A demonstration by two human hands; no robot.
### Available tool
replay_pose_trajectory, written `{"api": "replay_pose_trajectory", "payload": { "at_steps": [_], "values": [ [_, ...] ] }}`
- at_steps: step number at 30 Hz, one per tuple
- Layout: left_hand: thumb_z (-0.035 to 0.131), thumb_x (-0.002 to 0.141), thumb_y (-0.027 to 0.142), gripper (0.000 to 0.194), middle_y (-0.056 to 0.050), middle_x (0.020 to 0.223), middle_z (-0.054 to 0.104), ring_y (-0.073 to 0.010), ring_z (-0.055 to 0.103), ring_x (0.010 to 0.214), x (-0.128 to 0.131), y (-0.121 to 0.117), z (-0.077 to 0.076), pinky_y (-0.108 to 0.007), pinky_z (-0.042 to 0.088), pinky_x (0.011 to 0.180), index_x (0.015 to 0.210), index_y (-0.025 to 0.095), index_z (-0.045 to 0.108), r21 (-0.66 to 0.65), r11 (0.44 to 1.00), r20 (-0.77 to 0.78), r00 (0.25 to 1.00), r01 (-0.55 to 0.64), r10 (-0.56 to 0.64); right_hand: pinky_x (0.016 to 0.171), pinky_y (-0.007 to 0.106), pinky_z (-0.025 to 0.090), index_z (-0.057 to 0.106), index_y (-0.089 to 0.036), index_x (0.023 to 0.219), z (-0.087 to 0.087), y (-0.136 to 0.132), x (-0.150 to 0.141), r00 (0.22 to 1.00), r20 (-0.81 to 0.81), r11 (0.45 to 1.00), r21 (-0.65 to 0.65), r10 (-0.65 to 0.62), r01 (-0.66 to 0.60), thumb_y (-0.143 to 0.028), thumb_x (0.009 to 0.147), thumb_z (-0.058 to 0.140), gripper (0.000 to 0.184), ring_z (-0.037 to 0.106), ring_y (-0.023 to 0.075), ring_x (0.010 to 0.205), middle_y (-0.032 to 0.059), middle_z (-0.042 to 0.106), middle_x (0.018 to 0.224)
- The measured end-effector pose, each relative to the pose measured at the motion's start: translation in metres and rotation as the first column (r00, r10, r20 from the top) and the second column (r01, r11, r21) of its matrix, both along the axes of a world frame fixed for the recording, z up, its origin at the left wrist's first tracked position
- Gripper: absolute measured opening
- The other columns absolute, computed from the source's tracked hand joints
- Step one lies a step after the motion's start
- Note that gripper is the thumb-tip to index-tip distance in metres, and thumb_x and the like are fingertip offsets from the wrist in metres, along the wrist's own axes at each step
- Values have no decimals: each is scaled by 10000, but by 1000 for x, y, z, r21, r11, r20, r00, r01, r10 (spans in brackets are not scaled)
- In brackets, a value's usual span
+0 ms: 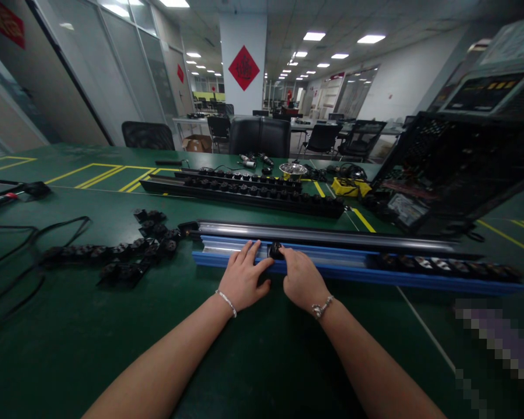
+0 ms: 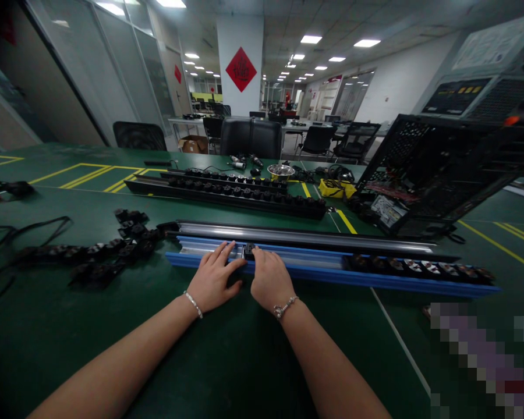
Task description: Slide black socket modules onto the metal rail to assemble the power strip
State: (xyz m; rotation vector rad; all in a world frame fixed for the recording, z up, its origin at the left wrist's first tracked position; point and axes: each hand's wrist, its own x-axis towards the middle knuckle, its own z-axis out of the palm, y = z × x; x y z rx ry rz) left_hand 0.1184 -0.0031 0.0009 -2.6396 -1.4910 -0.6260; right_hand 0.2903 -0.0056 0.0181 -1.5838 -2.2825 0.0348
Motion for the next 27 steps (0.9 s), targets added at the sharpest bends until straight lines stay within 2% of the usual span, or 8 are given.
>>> {"api": "replay_pose_trajectory", "payload": {
  "at_steps": [10,19,23,25,27],
  "values": [
    [657,706,375,623,-95,1515,258,-349,206,1385,2,1,-1,-497,321,1021,1300,349,471,-4,1000,3,1000,-30,30,1013,328,373,494,-80,1211,2,6,-12,991,-132,997,-60,33,-42,-18,625,387,599,525,189,1115,134,581,1219],
    [643,716,371,581,-111,1495,294,-361,223,1377,6,1,-1,-490,330,1013,1277,331,494,-1,996,-13,996,-86,86,997,338,386,511,-98,1197,7,10,-16,994,-104,994,-96,37,-48,-22,612,395,601,521,190,1116,130,591,1200],
    [619,738,349,573,-106,1472,342,-338,268,1364,6,2,-1,-470,341,1013,1292,334,474,15,995,-38,994,-101,101,1033,353,355,488,-101,1257,6,9,-12,992,-74,991,-81,103,-109,-38,606,407,659,465,184,1183,118,552,1275],
    [612,742,336,602,-108,1463,360,-323,284,1360,6,2,-1,-457,343,1015,1320,334,441,24,995,-43,994,-98,99,1070,403,305,456,-157,1311,3,5,-5,992,-23,990,-66,127,-129,-51,620,418,701,433,185,1216,81,525,1321],
    [613,741,329,607,-100,1458,372,-304,287,1362,5,1,0,-442,339,1024,1322,334,436,29,995,-42,994,-98,100,1090,510,228,425,-231,1345,-3,-1,4,998,45,999,-9,50,-50,-75,656,432,706,400,213,1250,55,485,1369]
  ]
}}
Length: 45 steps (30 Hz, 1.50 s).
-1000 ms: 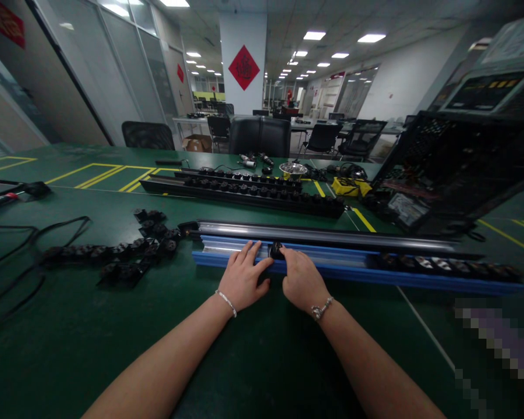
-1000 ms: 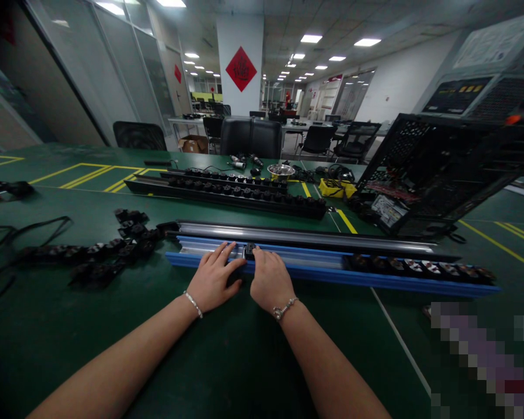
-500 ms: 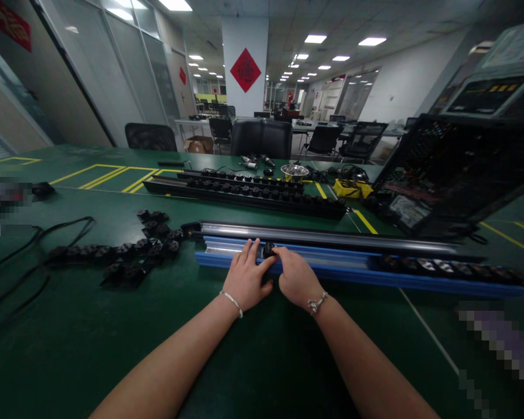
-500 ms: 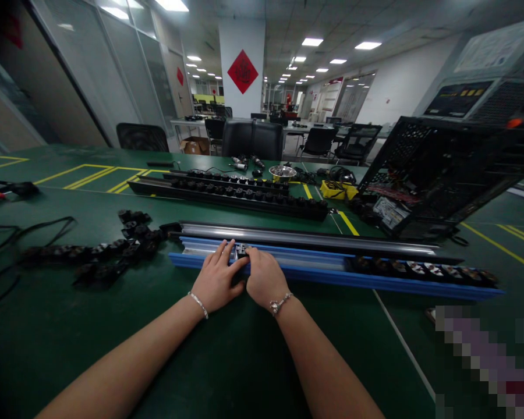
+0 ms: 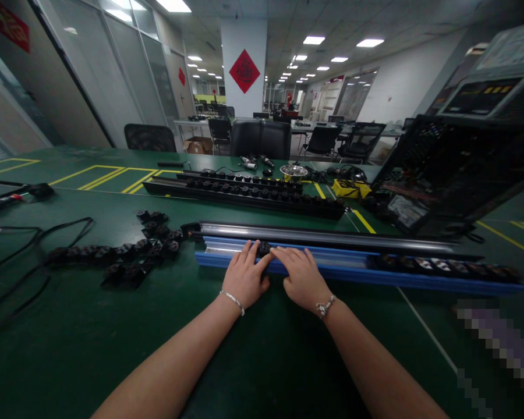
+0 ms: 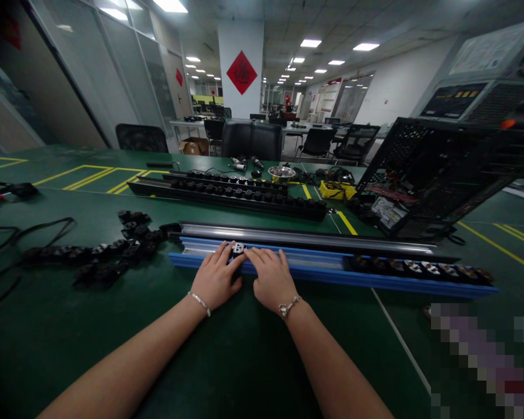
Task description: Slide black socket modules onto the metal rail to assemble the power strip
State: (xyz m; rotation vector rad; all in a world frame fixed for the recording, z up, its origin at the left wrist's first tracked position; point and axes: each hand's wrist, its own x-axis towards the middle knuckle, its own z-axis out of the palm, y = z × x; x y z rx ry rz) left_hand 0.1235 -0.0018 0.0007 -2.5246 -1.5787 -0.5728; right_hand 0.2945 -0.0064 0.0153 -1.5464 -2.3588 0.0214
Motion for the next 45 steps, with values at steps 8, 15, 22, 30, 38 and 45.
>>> {"api": "replay_pose_trajectory", "payload": {
  "at_steps": [8,15,22,30,38,45],
  "values": [
    [587,761,360,544,-93,1452,383,-288,283,1367,-4,-3,3,-486,290,1052,1291,347,466,13,999,-11,999,-53,53,1087,526,209,417,-155,1359,-22,-8,32,949,105,947,160,-297,279,-145,715,451,645,317,273,1314,83,411,1431],
    [579,765,361,520,-76,1441,407,-285,279,1370,-12,-3,5,-518,260,1062,1277,361,485,8,995,-29,995,-100,101,1085,522,218,427,-153,1352,-23,-7,32,951,89,945,171,-297,279,-141,715,449,638,326,268,1311,84,419,1426],
    [553,783,372,494,-87,1435,417,-302,280,1368,-20,-2,7,-540,271,1046,1274,361,490,5,993,-58,991,-117,118,1079,522,228,446,-163,1342,-24,-7,32,952,87,943,188,-294,274,-135,713,444,629,338,269,1303,77,435,1415],
    [554,785,375,467,-89,1413,446,-304,323,1346,-39,1,9,-544,279,1038,1249,357,511,13,989,-93,985,-147,147,1090,515,212,429,-157,1354,-24,-6,32,951,91,947,158,-297,280,-143,720,446,634,324,268,1317,78,420,1426],
    [549,785,370,460,-78,1405,460,-296,329,1345,-53,3,11,-518,300,1037,1244,354,520,-3,985,-118,979,-170,168,1093,502,209,429,-143,1356,-20,-7,31,946,110,946,148,-305,287,-146,730,436,626,329,264,1315,74,426,1423],
    [532,789,389,457,-73,1423,439,-286,305,1360,-69,5,13,-503,310,1038,1245,359,519,-44,976,-157,966,-214,204,1101,468,201,441,-157,1353,-21,-7,31,936,133,938,164,-327,305,-147,725,440,628,332,243,1309,54,423,1427]
  ]
}}
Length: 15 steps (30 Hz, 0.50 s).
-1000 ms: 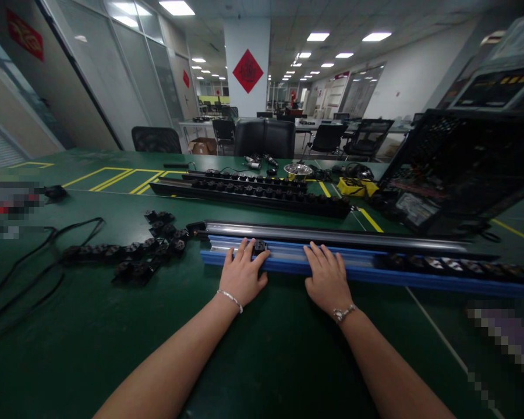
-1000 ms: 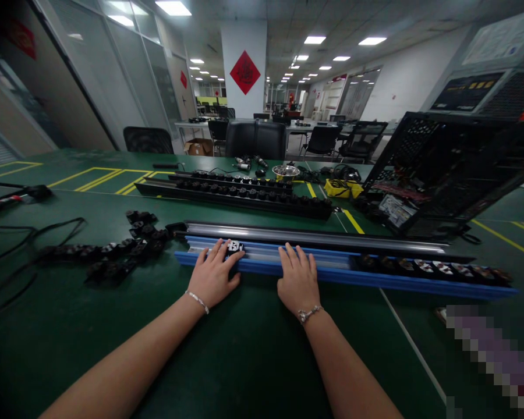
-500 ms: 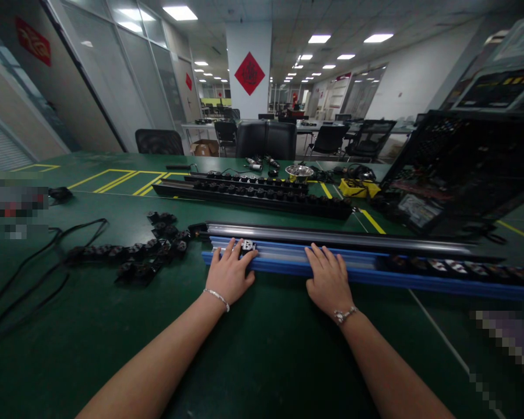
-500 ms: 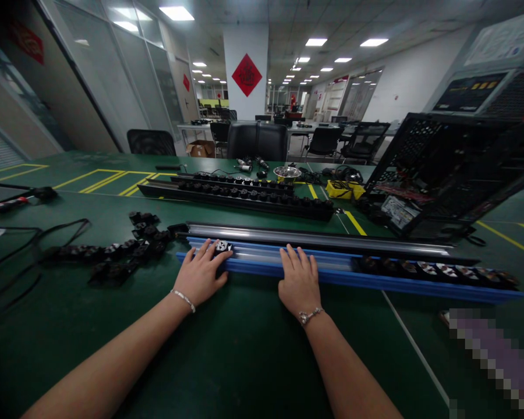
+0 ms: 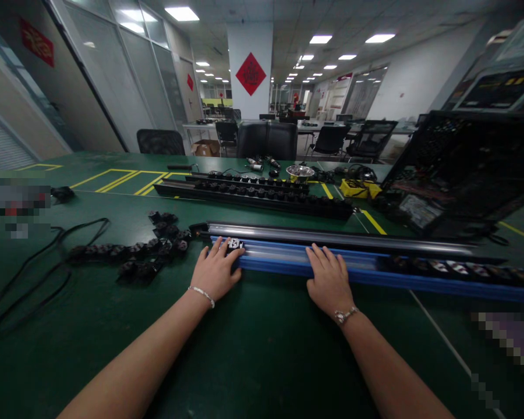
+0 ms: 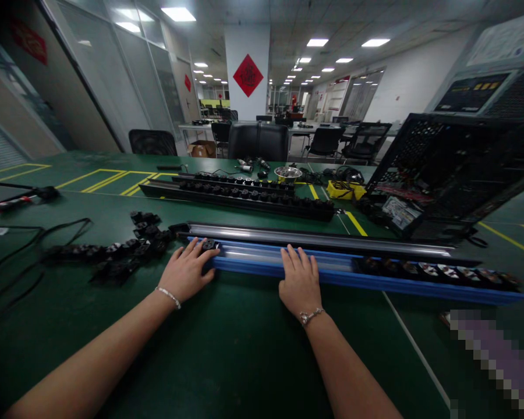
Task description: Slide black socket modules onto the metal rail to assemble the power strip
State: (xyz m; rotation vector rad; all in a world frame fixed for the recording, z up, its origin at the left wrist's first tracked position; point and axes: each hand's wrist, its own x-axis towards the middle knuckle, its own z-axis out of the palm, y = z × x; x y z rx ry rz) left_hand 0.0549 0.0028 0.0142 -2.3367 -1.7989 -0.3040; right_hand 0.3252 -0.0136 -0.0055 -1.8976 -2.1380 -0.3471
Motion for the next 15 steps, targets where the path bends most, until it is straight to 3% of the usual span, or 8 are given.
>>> {"api": "replay_pose_trajectory", "payload": {
  "at_steps": [15],
  "values": [
    [504,805,389,451,-65,1420,444,-276,315,1356,-27,3,2,-503,333,1025,1253,346,514,-37,997,-28,998,-63,62,1104,459,179,428,-166,1363,1,0,0,1000,6,1000,-25,-7,7,-161,729,429,633,317,232,1317,43,414,1434]
  ]
}}
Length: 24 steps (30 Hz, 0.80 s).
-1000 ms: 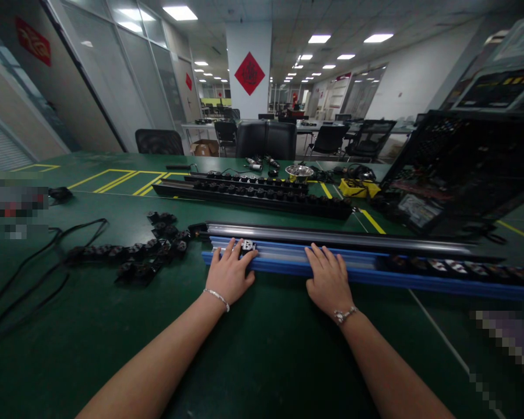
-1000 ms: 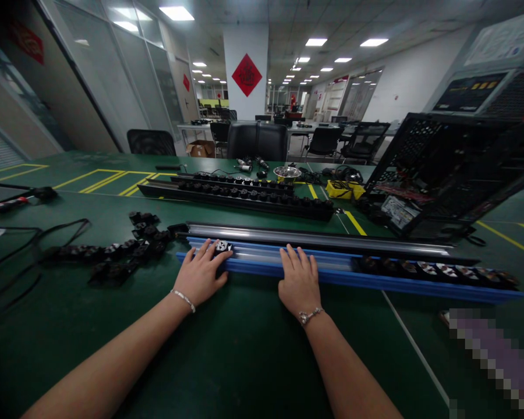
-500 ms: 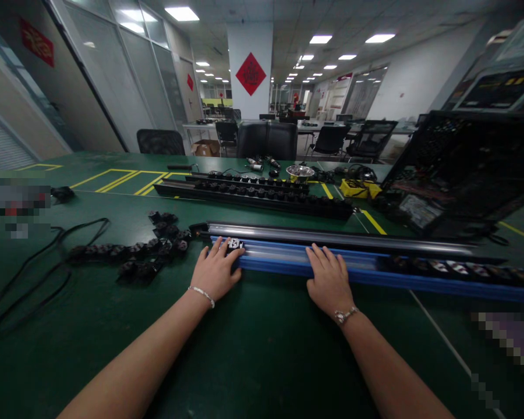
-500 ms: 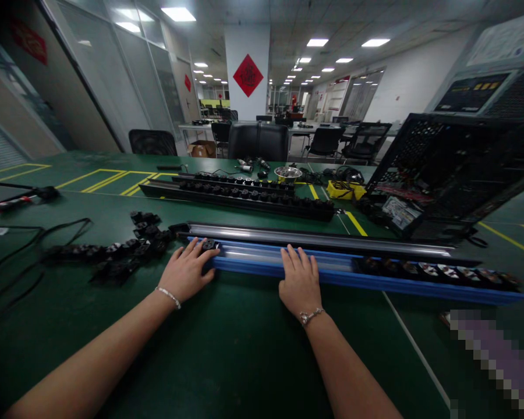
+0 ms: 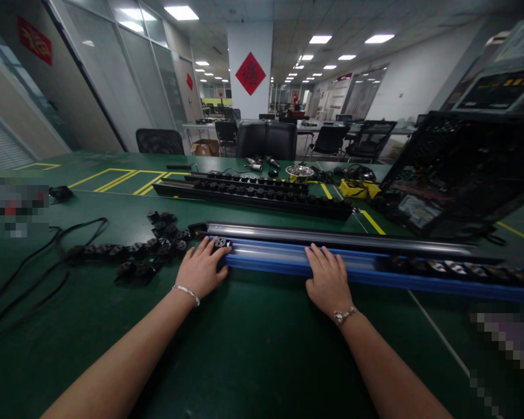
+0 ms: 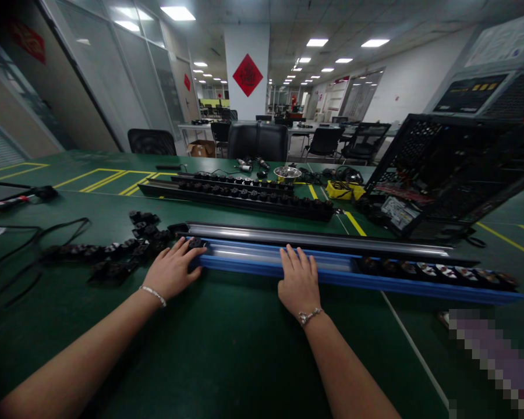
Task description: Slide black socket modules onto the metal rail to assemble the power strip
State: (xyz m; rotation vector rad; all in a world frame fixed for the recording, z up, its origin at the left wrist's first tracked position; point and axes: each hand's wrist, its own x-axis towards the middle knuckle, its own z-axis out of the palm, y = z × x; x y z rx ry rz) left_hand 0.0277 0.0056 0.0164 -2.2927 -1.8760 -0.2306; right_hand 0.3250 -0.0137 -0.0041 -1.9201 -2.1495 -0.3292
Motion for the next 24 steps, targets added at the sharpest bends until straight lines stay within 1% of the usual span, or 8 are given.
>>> {"api": "replay_pose_trajectory", "payload": {
  "at_steps": [10,15,18,24],
  "values": [
    [498,799,413,455,-64,1433,428,-259,321,1356,-14,2,-1,-485,326,1037,1246,333,517,-11,1000,-3,1000,-28,28,1099,460,193,435,-166,1358,-4,1,1,1000,14,999,34,2,-2,-155,721,434,637,329,233,1308,47,425,1426],
    [482,799,430,470,-82,1406,460,-264,339,1346,-36,2,-2,-480,327,1039,1250,305,520,-7,992,-9,992,-126,126,1100,451,192,439,-171,1355,-4,1,0,1000,5,999,34,-3,3,-158,714,438,641,327,227,1313,33,422,1429],
    [459,809,462,486,-81,1367,502,-261,338,1347,-46,-1,-5,-483,328,1036,1271,318,501,6,989,-4,989,-145,145,1102,454,185,437,-166,1356,-4,1,1,1000,8,999,36,-4,4,-164,723,433,633,326,230,1313,36,427,1425],
    [444,817,478,460,-62,1364,505,-260,321,1355,-40,-3,-9,-477,303,1055,1238,315,531,55,986,11,987,-159,159,1105,453,182,424,-166,1366,-3,1,1,1000,20,1000,21,-9,8,-165,728,431,638,317,229,1318,41,418,1432]
  ]
}}
